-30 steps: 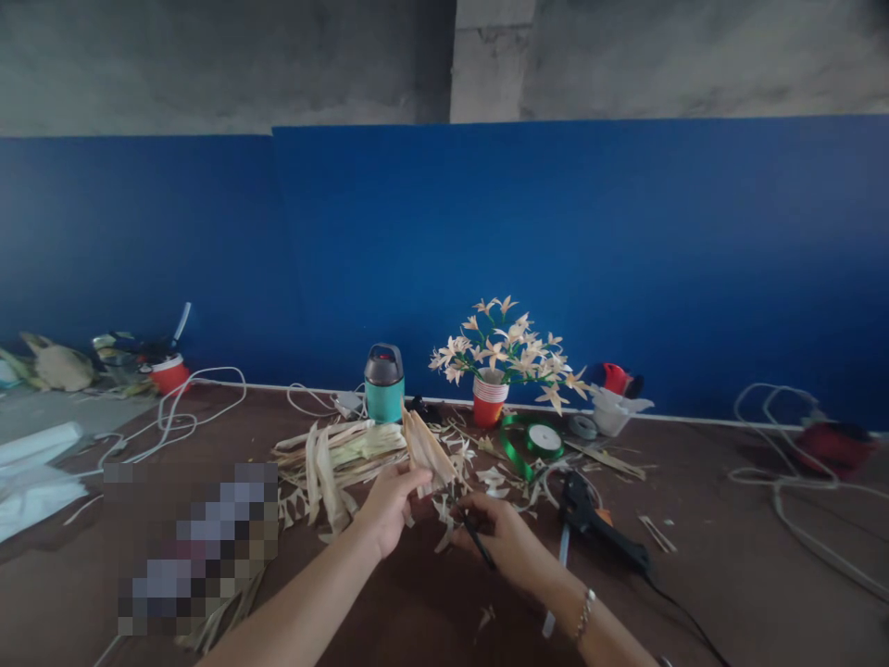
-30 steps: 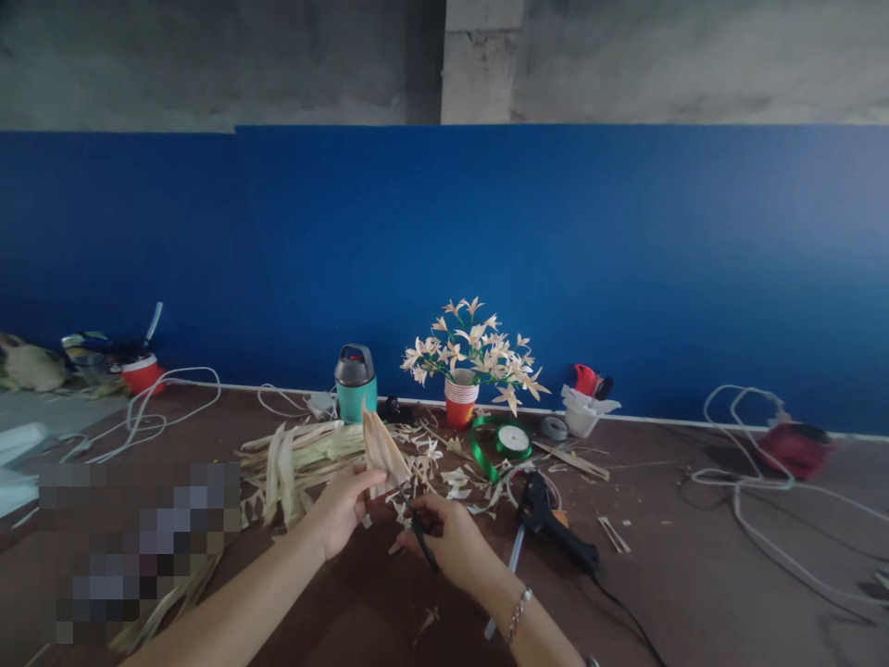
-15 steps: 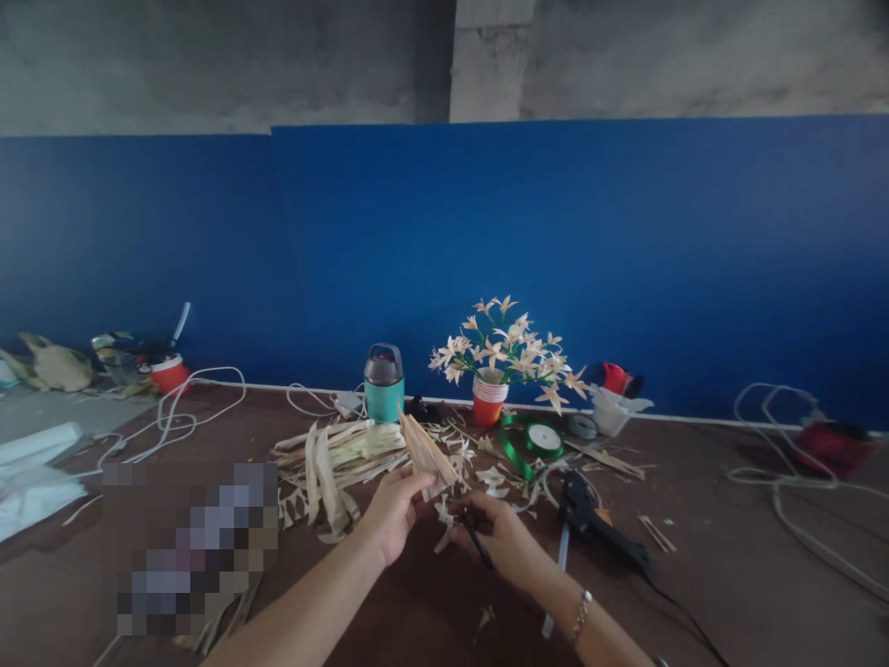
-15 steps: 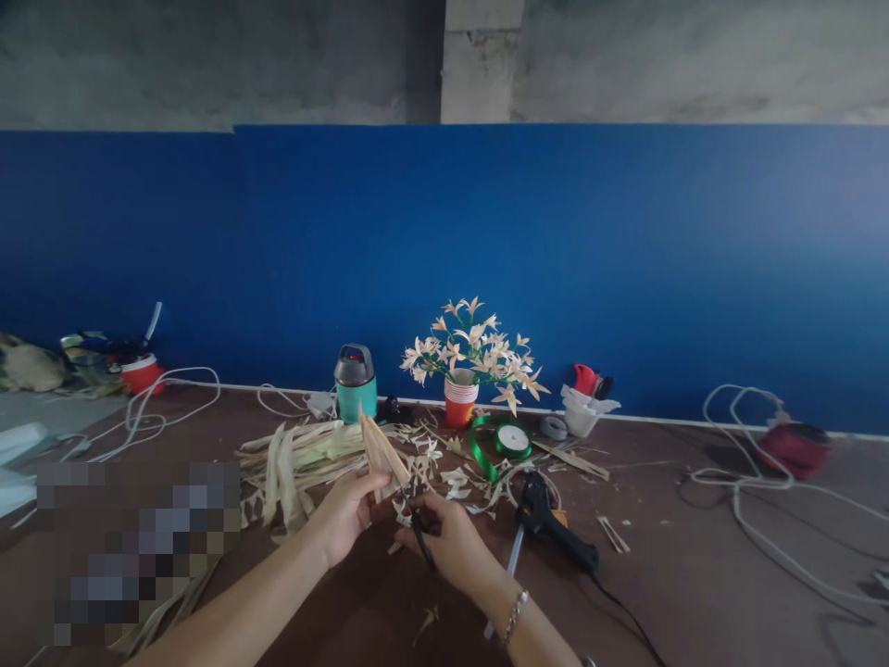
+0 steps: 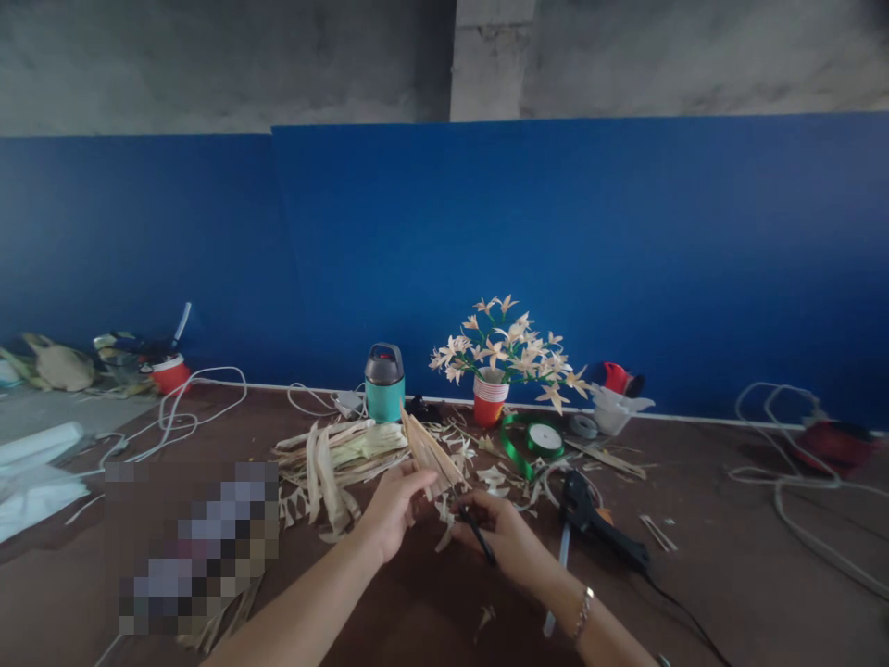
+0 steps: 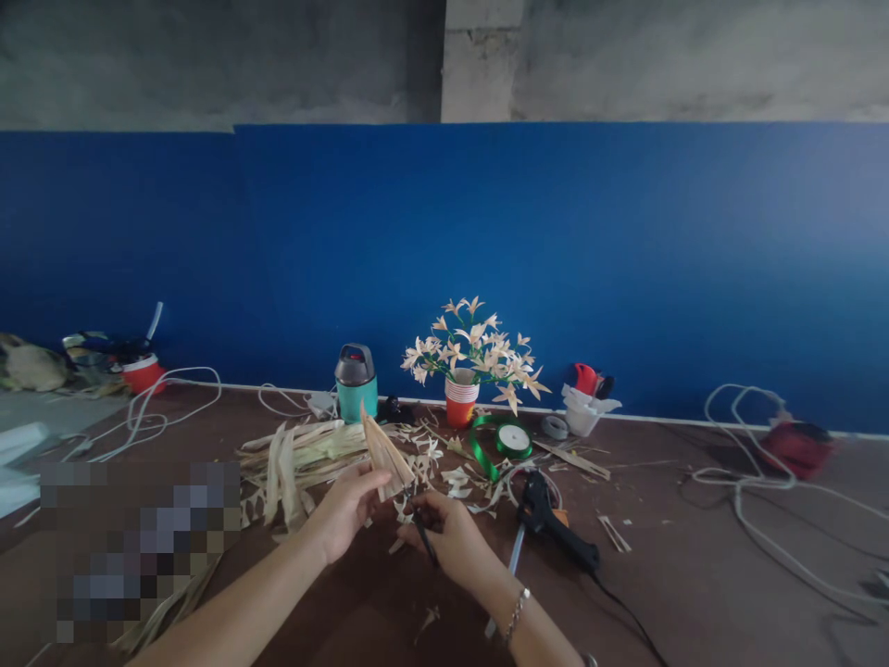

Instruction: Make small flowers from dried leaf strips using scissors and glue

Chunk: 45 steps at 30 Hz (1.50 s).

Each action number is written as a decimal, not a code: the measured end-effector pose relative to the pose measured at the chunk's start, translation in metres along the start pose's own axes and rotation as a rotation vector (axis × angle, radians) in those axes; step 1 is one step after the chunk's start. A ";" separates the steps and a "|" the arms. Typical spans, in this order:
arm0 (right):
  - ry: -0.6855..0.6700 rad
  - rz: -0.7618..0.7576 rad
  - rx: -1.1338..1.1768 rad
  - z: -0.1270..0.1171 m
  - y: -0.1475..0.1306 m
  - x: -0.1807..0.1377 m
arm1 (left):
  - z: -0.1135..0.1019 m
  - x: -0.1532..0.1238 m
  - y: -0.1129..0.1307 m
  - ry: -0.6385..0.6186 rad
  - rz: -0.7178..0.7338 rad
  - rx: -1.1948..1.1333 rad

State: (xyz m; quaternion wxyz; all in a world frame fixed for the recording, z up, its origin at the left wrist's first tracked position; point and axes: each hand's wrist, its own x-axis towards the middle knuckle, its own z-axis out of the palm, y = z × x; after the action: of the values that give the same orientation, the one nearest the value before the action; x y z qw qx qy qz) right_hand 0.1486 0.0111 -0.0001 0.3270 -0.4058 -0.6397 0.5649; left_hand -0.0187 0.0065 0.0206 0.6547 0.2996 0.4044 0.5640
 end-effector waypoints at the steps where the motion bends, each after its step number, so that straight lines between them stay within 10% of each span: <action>1: -0.002 0.009 0.011 0.000 0.000 0.000 | 0.000 0.000 0.002 0.022 0.018 -0.002; 22: -0.018 0.063 0.009 0.002 -0.001 0.000 | -0.003 0.004 -0.001 0.223 0.129 -0.103; 45: -0.033 -0.008 0.059 0.003 0.003 0.000 | 0.005 -0.002 -0.003 0.163 0.132 -0.097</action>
State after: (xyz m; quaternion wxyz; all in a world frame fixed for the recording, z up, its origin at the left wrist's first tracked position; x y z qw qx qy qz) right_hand 0.1460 0.0096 -0.0032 0.3305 -0.3842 -0.6298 0.5886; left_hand -0.0134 0.0044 0.0207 0.5949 0.2466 0.4080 0.6471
